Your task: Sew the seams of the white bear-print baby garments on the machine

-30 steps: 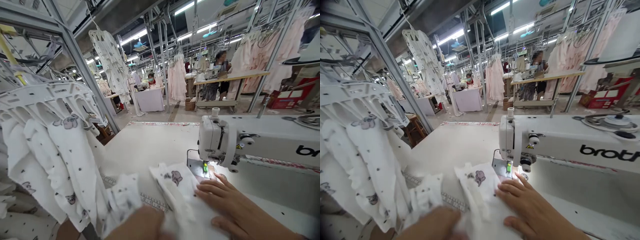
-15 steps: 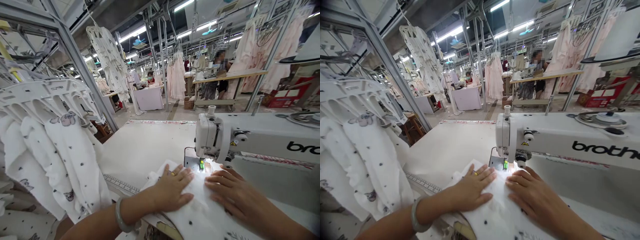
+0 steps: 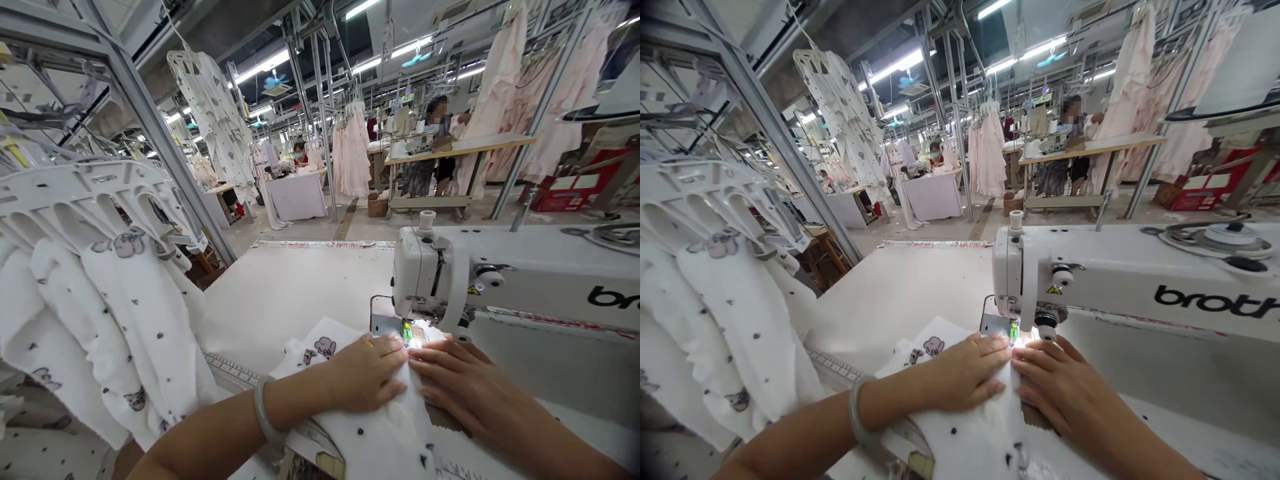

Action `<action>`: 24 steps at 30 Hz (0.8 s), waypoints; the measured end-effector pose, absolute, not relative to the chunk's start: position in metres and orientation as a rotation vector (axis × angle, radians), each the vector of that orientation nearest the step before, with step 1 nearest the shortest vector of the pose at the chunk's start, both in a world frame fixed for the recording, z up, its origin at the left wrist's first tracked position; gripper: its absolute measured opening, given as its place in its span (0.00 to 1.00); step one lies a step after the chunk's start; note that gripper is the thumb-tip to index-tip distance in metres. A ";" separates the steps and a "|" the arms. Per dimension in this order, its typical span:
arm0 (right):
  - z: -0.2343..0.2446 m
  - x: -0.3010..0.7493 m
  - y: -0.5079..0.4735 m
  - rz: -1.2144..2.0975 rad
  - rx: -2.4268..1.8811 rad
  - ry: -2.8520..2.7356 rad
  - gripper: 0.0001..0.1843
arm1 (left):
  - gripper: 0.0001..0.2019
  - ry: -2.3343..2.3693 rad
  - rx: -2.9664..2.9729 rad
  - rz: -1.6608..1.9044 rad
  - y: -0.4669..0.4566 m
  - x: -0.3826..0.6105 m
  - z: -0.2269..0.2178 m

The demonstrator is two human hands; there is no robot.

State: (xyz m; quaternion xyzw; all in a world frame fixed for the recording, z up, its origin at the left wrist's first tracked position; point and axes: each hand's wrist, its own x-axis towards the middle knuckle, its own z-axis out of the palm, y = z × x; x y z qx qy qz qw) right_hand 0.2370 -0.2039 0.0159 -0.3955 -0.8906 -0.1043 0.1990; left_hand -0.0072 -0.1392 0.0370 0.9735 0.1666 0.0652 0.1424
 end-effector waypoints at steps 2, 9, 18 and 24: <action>0.015 0.237 -0.202 -0.276 -1.166 -2.476 0.21 | 0.26 0.479 2.825 0.216 -0.133 -0.003 0.035; 0.002 0.251 -0.195 -0.193 -1.369 -2.260 0.16 | 0.25 0.558 2.806 0.253 -0.125 0.002 0.030; -0.013 0.264 -0.189 -0.098 -1.465 -2.163 0.18 | 0.24 0.551 2.813 0.270 -0.125 0.002 0.029; -0.016 0.268 -0.186 -0.135 -1.468 -2.147 0.19 | 0.20 0.522 2.832 0.285 -0.126 0.001 0.035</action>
